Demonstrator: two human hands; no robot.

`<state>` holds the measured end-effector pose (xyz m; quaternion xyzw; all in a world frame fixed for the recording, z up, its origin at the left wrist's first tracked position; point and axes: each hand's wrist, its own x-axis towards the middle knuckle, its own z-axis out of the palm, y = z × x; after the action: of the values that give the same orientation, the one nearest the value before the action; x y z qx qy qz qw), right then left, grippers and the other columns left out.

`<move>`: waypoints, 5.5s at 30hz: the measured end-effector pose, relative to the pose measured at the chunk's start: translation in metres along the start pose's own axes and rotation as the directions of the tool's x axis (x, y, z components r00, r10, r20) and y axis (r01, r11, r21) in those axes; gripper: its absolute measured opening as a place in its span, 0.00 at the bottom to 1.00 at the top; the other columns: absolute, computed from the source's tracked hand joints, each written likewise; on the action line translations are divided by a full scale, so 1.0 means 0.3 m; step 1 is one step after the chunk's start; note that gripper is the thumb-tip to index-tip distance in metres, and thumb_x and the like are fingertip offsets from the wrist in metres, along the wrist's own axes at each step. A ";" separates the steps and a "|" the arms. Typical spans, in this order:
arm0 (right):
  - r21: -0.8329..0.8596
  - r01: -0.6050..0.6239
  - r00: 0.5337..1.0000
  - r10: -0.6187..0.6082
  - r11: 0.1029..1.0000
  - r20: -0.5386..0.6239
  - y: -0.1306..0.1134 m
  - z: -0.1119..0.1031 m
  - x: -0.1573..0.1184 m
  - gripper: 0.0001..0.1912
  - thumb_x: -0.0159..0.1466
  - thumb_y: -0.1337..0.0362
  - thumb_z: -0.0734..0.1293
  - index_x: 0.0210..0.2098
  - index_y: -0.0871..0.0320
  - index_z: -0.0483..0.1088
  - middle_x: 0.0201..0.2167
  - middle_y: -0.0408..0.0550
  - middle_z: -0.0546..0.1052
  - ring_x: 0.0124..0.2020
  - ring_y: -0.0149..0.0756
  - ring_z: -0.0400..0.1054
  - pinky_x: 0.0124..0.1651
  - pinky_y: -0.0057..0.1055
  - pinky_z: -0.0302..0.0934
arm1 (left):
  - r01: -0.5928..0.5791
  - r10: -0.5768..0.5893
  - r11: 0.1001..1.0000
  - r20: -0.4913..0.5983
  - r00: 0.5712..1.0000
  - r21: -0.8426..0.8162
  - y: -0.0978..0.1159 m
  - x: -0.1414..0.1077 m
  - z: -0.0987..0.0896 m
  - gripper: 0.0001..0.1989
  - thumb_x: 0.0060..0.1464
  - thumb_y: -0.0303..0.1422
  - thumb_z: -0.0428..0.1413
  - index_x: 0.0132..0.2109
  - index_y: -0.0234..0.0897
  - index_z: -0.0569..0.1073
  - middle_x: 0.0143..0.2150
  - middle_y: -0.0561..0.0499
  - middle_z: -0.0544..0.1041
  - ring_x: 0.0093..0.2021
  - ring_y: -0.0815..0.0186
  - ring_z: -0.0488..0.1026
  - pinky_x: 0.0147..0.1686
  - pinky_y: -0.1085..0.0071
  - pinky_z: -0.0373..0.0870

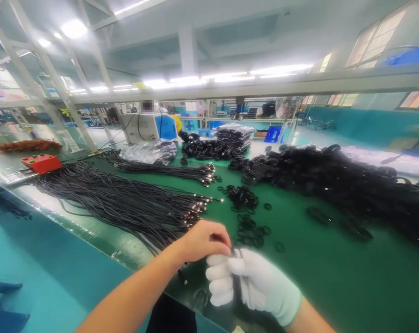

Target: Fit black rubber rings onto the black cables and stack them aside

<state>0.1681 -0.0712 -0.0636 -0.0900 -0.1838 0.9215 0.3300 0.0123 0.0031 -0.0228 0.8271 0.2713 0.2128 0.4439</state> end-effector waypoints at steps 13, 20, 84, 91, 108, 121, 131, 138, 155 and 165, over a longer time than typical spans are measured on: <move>-0.254 0.581 0.744 -0.631 0.774 -0.220 -0.151 -0.005 -0.047 0.18 0.59 0.62 0.69 0.49 0.58 0.69 0.52 0.52 0.70 0.51 0.43 0.65 0.58 0.47 0.54 | 0.269 -0.158 0.582 -0.218 0.963 0.767 0.001 -0.040 0.101 0.13 0.61 0.32 0.42 0.37 0.42 0.71 0.33 0.52 0.75 0.32 0.62 0.71 0.31 0.70 0.59; -0.386 0.524 0.735 -0.632 0.759 -0.245 -0.135 -0.022 -0.037 0.20 0.59 0.61 0.70 0.49 0.61 0.68 0.48 0.57 0.73 0.47 0.45 0.69 0.56 0.48 0.56 | 0.106 -0.010 0.525 -0.118 0.993 0.844 0.086 -0.042 0.183 0.10 0.59 0.28 0.46 0.30 0.37 0.69 0.29 0.50 0.73 0.29 0.64 0.68 0.30 0.67 0.56; -0.776 -0.008 1.000 0.028 0.631 0.012 -0.073 0.068 -0.074 0.14 0.58 0.59 0.66 0.30 0.65 0.77 0.23 0.49 0.76 0.30 0.37 0.71 0.39 0.31 0.64 | -0.230 0.258 0.966 -0.441 0.860 0.117 -0.001 -0.123 0.226 0.16 0.54 0.19 0.46 0.47 0.38 0.67 0.38 0.49 0.71 0.38 0.68 0.70 0.39 0.74 0.68; -0.821 -0.013 1.000 0.024 0.570 0.001 -0.072 0.125 -0.082 0.20 0.58 0.54 0.64 0.28 0.66 0.77 0.20 0.51 0.74 0.25 0.37 0.69 0.33 0.31 0.64 | -0.305 0.354 0.926 -0.225 0.908 0.224 0.056 -0.096 0.167 0.14 0.55 0.21 0.46 0.45 0.32 0.72 0.39 0.45 0.73 0.39 0.67 0.70 0.39 0.75 0.68; -0.955 -0.122 0.865 -0.442 0.272 -0.237 -0.077 0.168 -0.131 0.36 0.52 0.54 0.72 0.57 0.53 0.60 0.53 0.54 0.68 0.53 0.52 0.62 0.52 0.47 0.61 | -0.123 0.165 0.977 -0.242 0.956 0.176 0.124 -0.092 0.095 0.17 0.53 0.18 0.46 0.42 0.37 0.74 0.36 0.52 0.72 0.36 0.70 0.69 0.38 0.77 0.65; -0.553 0.104 0.974 -0.198 0.827 -0.114 -0.083 0.039 -0.042 0.19 0.56 0.61 0.70 0.43 0.65 0.69 0.36 0.55 0.73 0.36 0.40 0.71 0.35 0.37 0.69 | 0.235 -0.258 0.964 -0.225 0.939 -0.124 0.087 -0.027 0.075 0.10 0.50 0.27 0.50 0.41 0.38 0.70 0.26 0.57 0.70 0.24 0.71 0.69 0.24 0.76 0.65; -0.609 0.118 0.945 -0.277 0.784 -0.173 -0.058 0.040 -0.015 0.13 0.57 0.63 0.69 0.38 0.66 0.70 0.30 0.51 0.73 0.31 0.35 0.70 0.33 0.33 0.68 | 0.354 -0.367 0.930 -0.299 0.881 -0.098 0.030 -0.006 0.120 0.09 0.45 0.25 0.51 0.36 0.38 0.68 0.24 0.57 0.72 0.20 0.72 0.67 0.20 0.78 0.61; -0.675 0.013 0.917 -0.278 0.738 -0.287 -0.035 0.040 0.004 0.11 0.55 0.63 0.70 0.29 0.65 0.68 0.21 0.44 0.70 0.18 0.28 0.66 0.20 0.23 0.64 | 0.384 -0.330 0.914 -0.312 0.891 0.131 0.010 -0.004 0.099 0.03 0.44 0.27 0.53 0.30 0.38 0.70 0.24 0.56 0.73 0.25 0.69 0.68 0.22 0.77 0.58; -0.481 0.325 0.786 -0.516 0.814 -0.341 -0.161 -0.007 -0.086 0.15 0.54 0.62 0.72 0.38 0.61 0.68 0.26 0.46 0.72 0.28 0.35 0.69 0.24 0.27 0.63 | 0.190 -0.127 0.917 -0.197 0.972 0.350 -0.023 0.092 0.017 0.10 0.50 0.30 0.53 0.41 0.39 0.73 0.34 0.53 0.76 0.33 0.66 0.71 0.34 0.73 0.65; -0.518 0.404 0.662 -0.632 0.754 -0.404 -0.219 -0.021 -0.138 0.20 0.53 0.60 0.73 0.41 0.60 0.66 0.31 0.48 0.74 0.31 0.38 0.71 0.26 0.30 0.65 | 0.174 -0.153 0.906 -0.085 0.985 0.386 -0.126 0.239 0.105 0.03 0.44 0.26 0.56 0.28 0.39 0.71 0.32 0.52 0.72 0.37 0.63 0.69 0.38 0.71 0.62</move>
<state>0.2393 -0.0490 -0.0413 -0.3592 -0.2743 0.6622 0.5977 0.0758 0.0467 -0.0632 0.8675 0.3884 0.1378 0.2787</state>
